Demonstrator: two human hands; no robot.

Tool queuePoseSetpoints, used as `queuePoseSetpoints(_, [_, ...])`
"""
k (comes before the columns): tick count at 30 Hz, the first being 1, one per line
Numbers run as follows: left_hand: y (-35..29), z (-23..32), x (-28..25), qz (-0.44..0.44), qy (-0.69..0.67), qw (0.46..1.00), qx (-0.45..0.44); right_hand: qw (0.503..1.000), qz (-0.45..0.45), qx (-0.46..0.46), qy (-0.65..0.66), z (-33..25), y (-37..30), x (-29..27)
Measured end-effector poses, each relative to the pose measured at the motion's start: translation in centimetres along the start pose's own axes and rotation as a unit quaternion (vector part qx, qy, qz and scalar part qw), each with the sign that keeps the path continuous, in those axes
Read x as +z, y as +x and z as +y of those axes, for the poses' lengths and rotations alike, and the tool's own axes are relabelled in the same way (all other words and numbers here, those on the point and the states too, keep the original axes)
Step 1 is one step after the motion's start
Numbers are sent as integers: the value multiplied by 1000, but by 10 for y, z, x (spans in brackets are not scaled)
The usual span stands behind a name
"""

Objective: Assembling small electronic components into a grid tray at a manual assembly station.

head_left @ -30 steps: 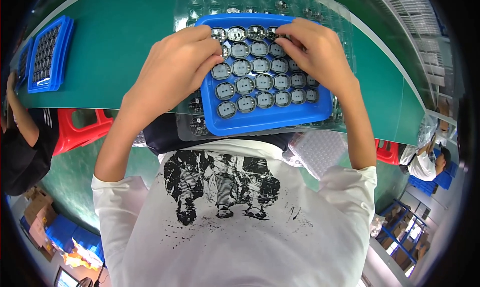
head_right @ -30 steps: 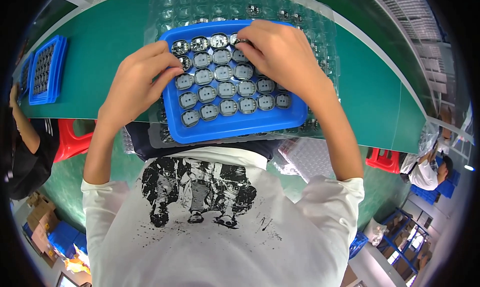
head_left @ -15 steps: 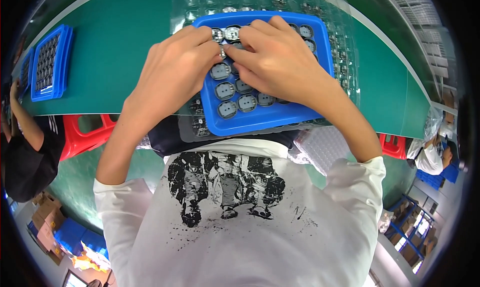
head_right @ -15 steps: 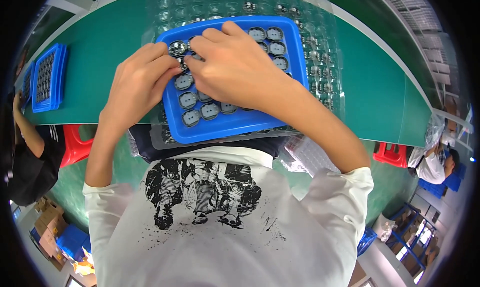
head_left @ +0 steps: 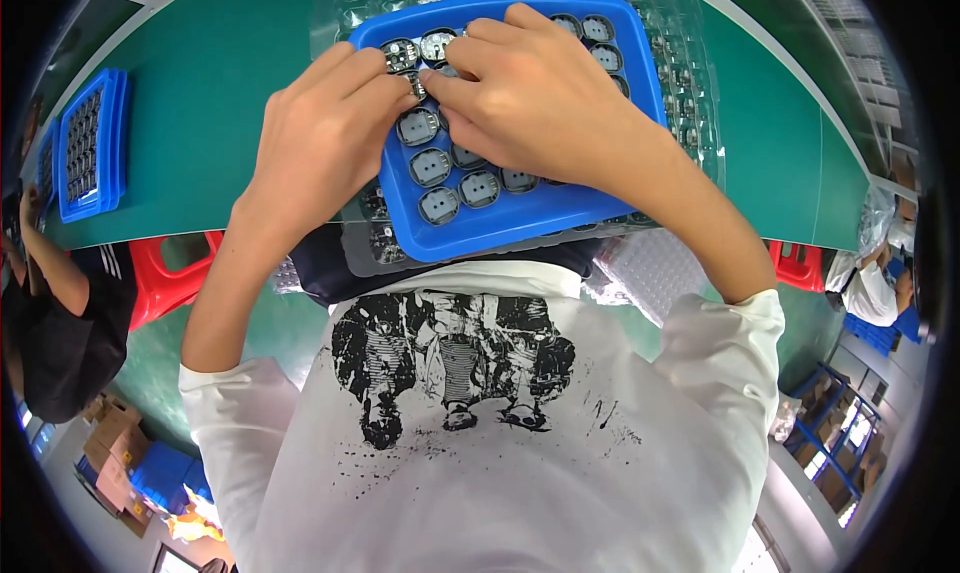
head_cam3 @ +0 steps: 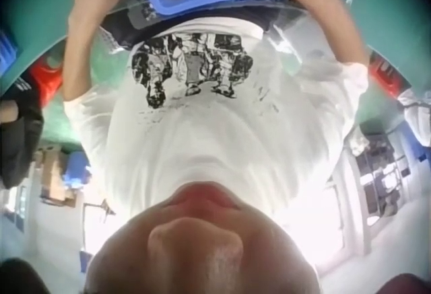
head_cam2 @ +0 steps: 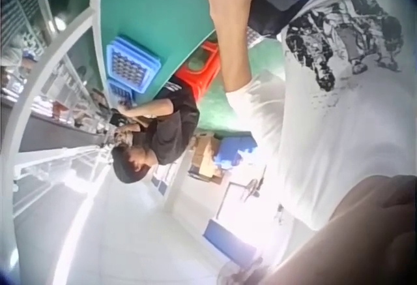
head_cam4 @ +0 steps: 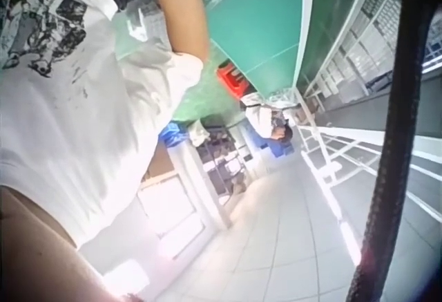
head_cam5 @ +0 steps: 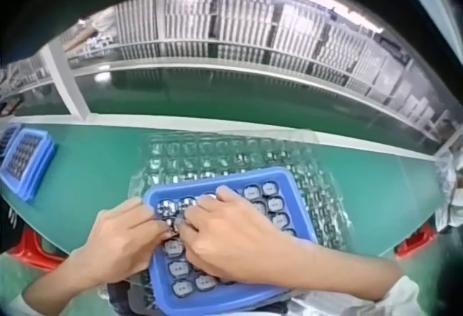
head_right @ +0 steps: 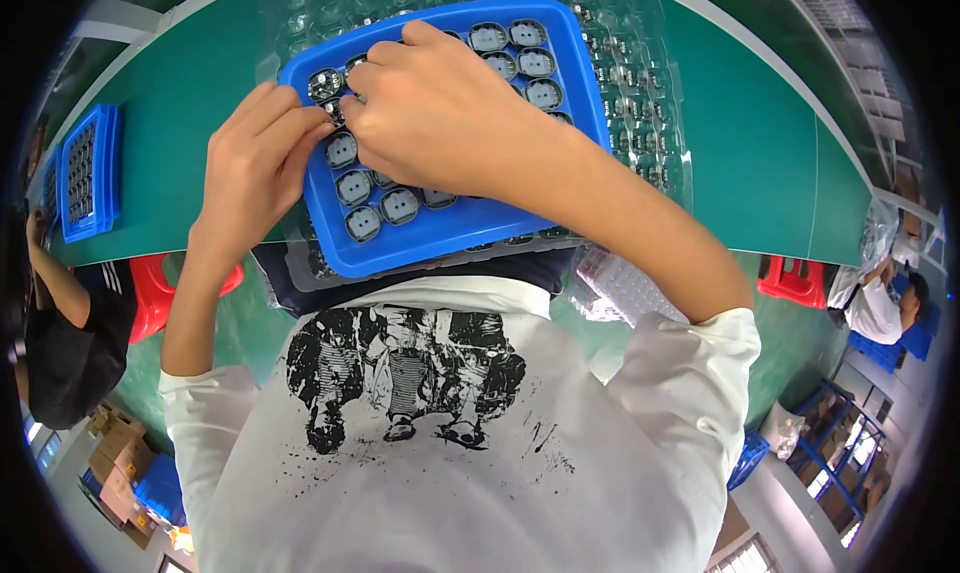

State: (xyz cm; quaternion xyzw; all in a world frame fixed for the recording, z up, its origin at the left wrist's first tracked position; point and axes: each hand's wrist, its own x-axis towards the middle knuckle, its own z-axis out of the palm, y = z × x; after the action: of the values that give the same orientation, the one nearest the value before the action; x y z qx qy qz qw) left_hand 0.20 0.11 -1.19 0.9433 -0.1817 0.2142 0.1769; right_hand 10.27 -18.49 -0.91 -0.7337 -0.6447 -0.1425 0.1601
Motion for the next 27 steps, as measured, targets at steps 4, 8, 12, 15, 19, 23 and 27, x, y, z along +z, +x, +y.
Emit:
queuePoseSetpoints(4, [-2, -2, 1, 9, -15, 1000, 1, 1000, -10, 2, 4, -1, -1, 1])
queuePoseSetpoints(8, [5, 4, -4, -20, 33, 999, 19, 1000, -15, 6, -8, -3, -3, 3])
queuePoseSetpoints(12, [8, 8, -3, -39, 60, 997, 39, 1000, 10, 8, 1, -2, -7, 9])
queuePoseSetpoints(15, [6, 8, 0, -45, 80, 995, 41, 1000, 22, 12, 6, -2, -9, 12])
queuePoseSetpoints(19, [3, 3, 1, -32, 43, 998, 36, 1000, -8, 17, 22, -1, -8, 10])
queuePoseSetpoints(23, [7, 6, 0, -43, 46, 998, 12, 999, -22, 15, 46, 3, -6, 3])
queuePoseSetpoints(27, [12, 1, -5, -67, 18, 998, -10, 996, -38, 22, 81, 9, -8, -9])
